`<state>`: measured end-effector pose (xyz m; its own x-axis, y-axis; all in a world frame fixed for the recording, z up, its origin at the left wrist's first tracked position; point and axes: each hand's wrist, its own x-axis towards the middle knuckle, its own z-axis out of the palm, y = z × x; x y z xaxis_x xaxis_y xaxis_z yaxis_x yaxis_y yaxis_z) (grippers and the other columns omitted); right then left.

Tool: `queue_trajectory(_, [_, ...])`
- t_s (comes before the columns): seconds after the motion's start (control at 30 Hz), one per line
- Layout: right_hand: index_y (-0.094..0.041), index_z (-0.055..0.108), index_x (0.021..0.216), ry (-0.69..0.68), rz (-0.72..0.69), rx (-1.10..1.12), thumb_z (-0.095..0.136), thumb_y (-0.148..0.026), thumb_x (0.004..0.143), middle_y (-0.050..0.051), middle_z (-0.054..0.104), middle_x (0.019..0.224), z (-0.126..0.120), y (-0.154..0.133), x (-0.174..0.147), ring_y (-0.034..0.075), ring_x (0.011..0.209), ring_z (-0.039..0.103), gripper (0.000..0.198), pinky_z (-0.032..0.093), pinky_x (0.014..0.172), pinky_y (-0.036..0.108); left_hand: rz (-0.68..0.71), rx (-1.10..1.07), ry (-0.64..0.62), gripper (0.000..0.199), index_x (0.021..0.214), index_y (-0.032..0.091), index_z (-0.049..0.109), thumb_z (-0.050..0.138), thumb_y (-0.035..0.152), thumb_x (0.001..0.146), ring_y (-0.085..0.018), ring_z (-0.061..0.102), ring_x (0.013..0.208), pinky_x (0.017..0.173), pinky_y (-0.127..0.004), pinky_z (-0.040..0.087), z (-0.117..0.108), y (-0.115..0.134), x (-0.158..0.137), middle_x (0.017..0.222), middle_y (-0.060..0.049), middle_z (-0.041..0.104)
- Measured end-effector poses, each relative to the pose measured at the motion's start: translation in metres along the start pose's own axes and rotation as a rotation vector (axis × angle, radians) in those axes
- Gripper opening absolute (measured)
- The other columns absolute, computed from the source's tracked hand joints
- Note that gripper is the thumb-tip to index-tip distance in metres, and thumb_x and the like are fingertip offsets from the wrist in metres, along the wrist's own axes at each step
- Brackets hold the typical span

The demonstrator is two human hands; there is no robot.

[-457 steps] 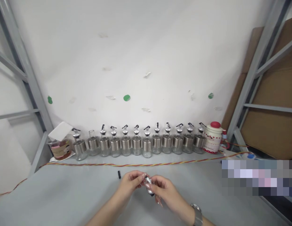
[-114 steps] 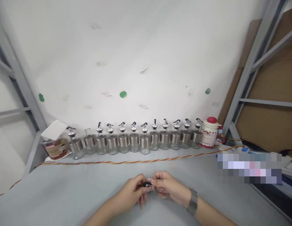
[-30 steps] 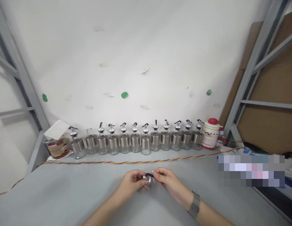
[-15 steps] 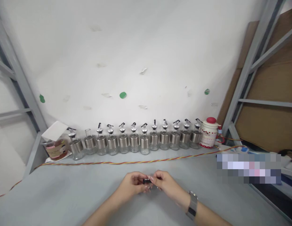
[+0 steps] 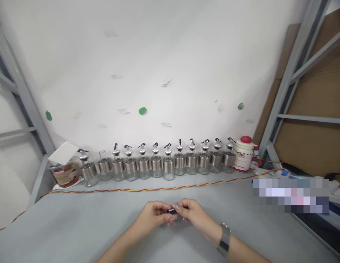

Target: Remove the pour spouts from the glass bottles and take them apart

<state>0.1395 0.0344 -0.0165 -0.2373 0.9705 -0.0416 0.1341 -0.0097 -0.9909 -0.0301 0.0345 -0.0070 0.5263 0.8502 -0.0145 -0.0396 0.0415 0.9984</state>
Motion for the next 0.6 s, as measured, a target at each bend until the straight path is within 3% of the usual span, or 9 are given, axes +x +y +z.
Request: queue_trajectory(0.6, [-0.021,0.040,0.054,0.056,-0.052,-0.077,0.050,-0.066,0.062,-0.007,0.038,0.042,0.007,0.010,0.004,0.008,0.041,0.032,0.047,0.024,0.042,0.022,-0.013,0.049,0.076,0.024,0.076,0.011,0.069,0.067,0.032,0.064,-0.015,0.058,0.057,0.059,-0.027,0.044,0.005,0.002,0.000,0.064,-0.005,0.068])
